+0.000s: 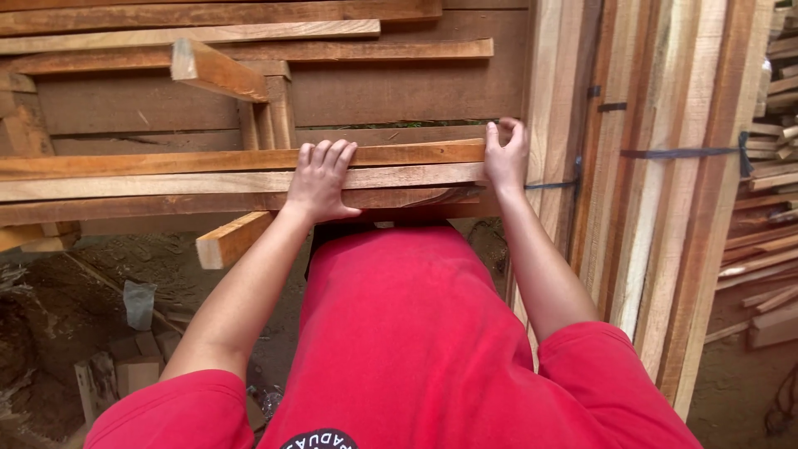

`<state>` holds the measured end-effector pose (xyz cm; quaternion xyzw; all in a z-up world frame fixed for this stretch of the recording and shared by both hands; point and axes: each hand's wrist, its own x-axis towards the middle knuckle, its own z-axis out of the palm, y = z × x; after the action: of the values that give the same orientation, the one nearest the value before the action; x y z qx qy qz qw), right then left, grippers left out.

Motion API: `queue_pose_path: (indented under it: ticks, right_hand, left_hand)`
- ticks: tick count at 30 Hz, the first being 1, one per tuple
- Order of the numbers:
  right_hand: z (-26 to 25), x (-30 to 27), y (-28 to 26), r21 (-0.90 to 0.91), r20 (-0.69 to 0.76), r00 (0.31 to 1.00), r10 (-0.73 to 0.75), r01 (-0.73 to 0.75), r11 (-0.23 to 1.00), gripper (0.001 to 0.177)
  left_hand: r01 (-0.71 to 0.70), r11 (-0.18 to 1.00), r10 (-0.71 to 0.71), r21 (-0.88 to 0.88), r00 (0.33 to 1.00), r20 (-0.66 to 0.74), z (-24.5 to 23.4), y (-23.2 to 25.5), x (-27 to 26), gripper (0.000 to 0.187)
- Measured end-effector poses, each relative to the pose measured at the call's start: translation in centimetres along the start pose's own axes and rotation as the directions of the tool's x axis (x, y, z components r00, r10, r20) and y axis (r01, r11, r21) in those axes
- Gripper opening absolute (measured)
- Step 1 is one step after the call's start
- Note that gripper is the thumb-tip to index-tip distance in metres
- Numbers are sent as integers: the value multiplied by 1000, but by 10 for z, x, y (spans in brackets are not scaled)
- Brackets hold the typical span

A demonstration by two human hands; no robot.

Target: Bundling several long pieces of wood together using plastic ties or straps.

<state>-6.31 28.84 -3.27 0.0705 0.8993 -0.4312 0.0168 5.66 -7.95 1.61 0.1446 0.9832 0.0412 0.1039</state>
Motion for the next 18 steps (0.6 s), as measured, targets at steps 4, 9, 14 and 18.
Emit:
queue_pose_path:
  ticks: [4, 9, 14, 18]
  right_hand:
    - [27, -7, -61, -137, 174, 938, -299, 324, 936, 15]
    - [92, -60, -117, -199, 450, 804, -389, 515, 834, 27]
    - [110, -102, -147, -298, 391, 840, -375, 501, 812, 29]
    - [121, -105, -141, -342, 349, 852, -390, 504, 793, 35]
  left_hand:
    - [23, 999, -22, -27, 999, 46, 3, 4, -1, 143]
    - [90, 995, -84, -31, 983, 162, -11, 9, 2, 139]
    - [278, 959, -237, -54, 891, 387, 0, 36, 10, 133]
    - [378, 882, -299, -283, 911, 285, -35, 23, 3, 82]
